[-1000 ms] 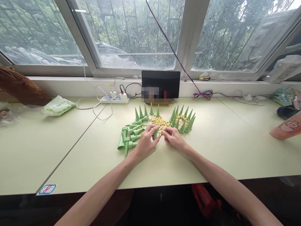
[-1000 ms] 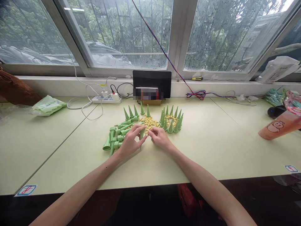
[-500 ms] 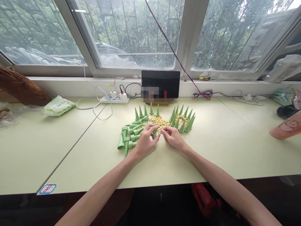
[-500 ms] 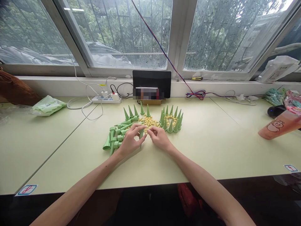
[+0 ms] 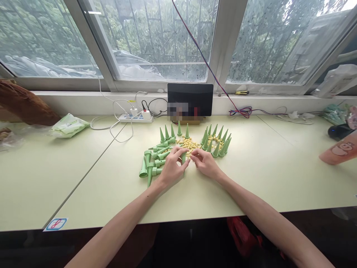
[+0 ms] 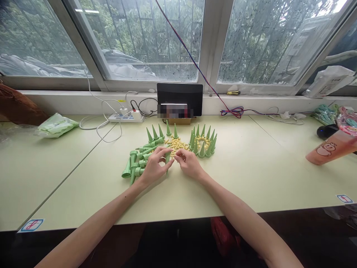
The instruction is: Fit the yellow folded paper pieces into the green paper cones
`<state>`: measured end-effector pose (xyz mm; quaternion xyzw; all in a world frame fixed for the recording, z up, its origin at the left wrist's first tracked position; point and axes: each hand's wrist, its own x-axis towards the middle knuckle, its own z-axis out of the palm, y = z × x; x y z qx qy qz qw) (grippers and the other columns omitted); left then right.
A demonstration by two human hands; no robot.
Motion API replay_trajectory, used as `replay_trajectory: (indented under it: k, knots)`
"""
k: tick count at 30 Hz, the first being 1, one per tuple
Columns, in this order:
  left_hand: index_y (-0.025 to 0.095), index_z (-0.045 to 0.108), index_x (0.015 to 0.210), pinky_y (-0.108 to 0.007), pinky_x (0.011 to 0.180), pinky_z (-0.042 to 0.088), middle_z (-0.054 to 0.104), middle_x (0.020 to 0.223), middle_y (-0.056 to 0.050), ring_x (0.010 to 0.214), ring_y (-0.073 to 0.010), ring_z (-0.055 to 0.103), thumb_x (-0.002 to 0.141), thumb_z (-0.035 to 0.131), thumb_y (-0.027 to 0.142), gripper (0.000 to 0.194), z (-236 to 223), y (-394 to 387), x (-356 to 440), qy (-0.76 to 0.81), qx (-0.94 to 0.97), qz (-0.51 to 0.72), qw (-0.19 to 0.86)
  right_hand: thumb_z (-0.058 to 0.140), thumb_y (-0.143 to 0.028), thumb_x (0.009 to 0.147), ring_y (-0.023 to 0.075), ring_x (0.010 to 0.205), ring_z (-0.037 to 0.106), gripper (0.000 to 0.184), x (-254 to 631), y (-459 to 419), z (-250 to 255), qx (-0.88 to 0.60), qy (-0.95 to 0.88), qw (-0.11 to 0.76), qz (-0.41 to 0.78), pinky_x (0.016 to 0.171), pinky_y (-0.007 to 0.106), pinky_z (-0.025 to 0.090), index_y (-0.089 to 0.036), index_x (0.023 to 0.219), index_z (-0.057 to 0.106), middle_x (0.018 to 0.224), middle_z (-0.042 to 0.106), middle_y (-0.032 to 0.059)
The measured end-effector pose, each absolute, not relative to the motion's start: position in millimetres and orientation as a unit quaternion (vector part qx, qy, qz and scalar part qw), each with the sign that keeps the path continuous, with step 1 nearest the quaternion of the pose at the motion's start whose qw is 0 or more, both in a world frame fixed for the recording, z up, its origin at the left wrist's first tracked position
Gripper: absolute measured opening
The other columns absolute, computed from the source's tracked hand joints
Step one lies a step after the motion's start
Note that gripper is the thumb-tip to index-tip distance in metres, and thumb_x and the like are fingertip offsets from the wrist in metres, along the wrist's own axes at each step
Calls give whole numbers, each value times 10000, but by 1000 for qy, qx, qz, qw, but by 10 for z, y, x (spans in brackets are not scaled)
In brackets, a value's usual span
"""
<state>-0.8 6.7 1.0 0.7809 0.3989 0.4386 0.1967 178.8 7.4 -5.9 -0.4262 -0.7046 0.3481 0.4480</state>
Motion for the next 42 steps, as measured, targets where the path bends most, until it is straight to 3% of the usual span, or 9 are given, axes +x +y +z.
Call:
replay_trajectory:
  k: [17,23,29,42]
  knots:
    - [235,618,1189,-289,714,546,574,1116,-54,803,-125,605,903,611,205,287,2,57,-17,388,799,425,175,560,-398,914,146,550,503,223,1804,84,-68,-416,-699,446,375,538,274,411,-202,813,589,622,557,-12]
    - [232,594,1199,-273,728,538,586,1138,-54,891,-143,606,896,612,179,308,22,55,-11,381,800,430,175,581,-419,912,118,447,462,246,1813,103,-87,-405,-668,444,439,470,255,398,-194,816,597,532,512,-45]
    - [224,589,1192,-277,734,539,594,1138,-54,859,-139,599,882,629,197,314,31,47,-13,393,791,427,195,613,-453,895,100,374,428,282,1820,113,-102,-391,-637,445,494,412,240,373,-191,797,579,476,501,-63]
    - [217,593,1180,-261,692,548,601,1116,-53,783,-119,573,874,628,206,309,34,48,-11,396,786,427,206,616,-467,889,96,363,419,299,1812,106,-93,-390,-632,450,495,391,231,355,-192,785,567,463,496,-65]
